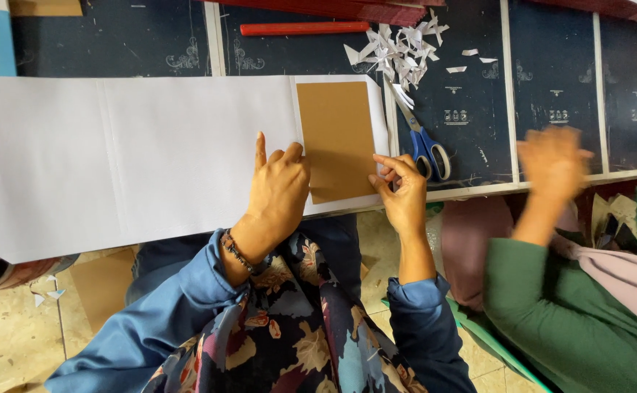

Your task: The person places brown cardboard pieces onto a white folded cover, aligns them, and trims the excess white edges with scissors. The process is repeated for multiple units, with finished items stacked on the table.

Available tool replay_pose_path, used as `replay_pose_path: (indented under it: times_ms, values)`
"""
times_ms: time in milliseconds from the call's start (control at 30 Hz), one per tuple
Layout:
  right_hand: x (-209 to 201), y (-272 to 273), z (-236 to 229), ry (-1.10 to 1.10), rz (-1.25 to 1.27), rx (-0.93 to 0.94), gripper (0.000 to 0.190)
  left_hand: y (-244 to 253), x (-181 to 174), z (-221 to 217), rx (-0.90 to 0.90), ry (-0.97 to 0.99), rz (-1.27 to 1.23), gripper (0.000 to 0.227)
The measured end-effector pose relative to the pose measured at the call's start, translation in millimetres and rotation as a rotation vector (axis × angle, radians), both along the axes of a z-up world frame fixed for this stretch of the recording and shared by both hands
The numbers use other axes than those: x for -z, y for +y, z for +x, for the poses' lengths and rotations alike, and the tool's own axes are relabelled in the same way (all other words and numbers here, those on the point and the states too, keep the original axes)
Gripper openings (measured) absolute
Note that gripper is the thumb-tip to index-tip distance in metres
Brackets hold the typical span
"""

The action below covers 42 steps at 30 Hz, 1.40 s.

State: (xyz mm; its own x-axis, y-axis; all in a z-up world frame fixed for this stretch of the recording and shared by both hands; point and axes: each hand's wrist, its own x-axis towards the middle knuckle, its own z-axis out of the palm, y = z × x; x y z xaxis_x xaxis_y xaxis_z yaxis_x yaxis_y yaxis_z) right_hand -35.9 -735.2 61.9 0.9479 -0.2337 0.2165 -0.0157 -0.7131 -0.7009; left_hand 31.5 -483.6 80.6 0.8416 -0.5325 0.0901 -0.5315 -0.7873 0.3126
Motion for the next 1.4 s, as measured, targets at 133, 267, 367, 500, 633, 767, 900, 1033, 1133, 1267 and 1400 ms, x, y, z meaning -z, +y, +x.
replay_pose_path:
  times_ms: [133, 267, 367, 500, 633, 767, 900, 1033, 1133, 1267, 1400]
  values:
    - [-1.9, 0.9, -5.3, -0.012, 0.042, 0.004, 0.039, -0.7, 6.1, -10.0, 0.017, 0.007, 0.060, 0.059]
    - [-4.8, -5.7, -4.4, 0.008, 0.047, -0.075, 0.048, 4.9, -11.3, -12.6, 0.019, 0.055, 0.035, 0.071]
    - [-4.2, -11.6, -7.7, 0.047, 0.074, -0.115, 0.060, 3.0, -9.3, -14.2, 0.020, 0.026, 0.050, 0.073]
    - [-2.6, -15.4, -7.0, 0.060, 0.073, -0.131, 0.059, 1.2, -4.0, -13.0, 0.007, 0.034, 0.033, 0.073]
    - [-5.5, -20.6, -6.7, 0.109, 0.099, -0.183, 0.069, 0.4, -3.3, -14.4, 0.011, 0.038, 0.048, 0.073]
    - [-5.6, -22.3, -6.8, 0.131, 0.097, -0.207, 0.069, -0.5, 3.8, -12.1, 0.013, 0.051, 0.045, 0.072]
    - [-7.9, -22.9, -6.3, 0.140, 0.086, -0.210, 0.068, -3.4, 6.1, -13.4, 0.012, 0.046, 0.070, 0.072]
    - [-10.3, -22.3, -6.3, 0.140, 0.073, -0.222, 0.067, -4.2, 9.0, -13.7, 0.021, 0.039, 0.091, 0.071]
    - [-12.2, -22.6, -5.6, 0.137, 0.077, -0.229, 0.067, -4.3, 14.2, -10.8, 0.041, 0.047, 0.086, 0.068]
    - [-11.9, -18.4, -8.5, 0.087, 0.256, -0.183, 0.046, 18.0, -0.4, 7.8, 0.198, 0.106, -0.067, 0.052]
    - [-16.2, -2.6, -17.0, -0.053, 0.521, -0.089, 0.040, 66.9, -36.6, 90.3, 0.149, 0.267, -0.373, 0.037]
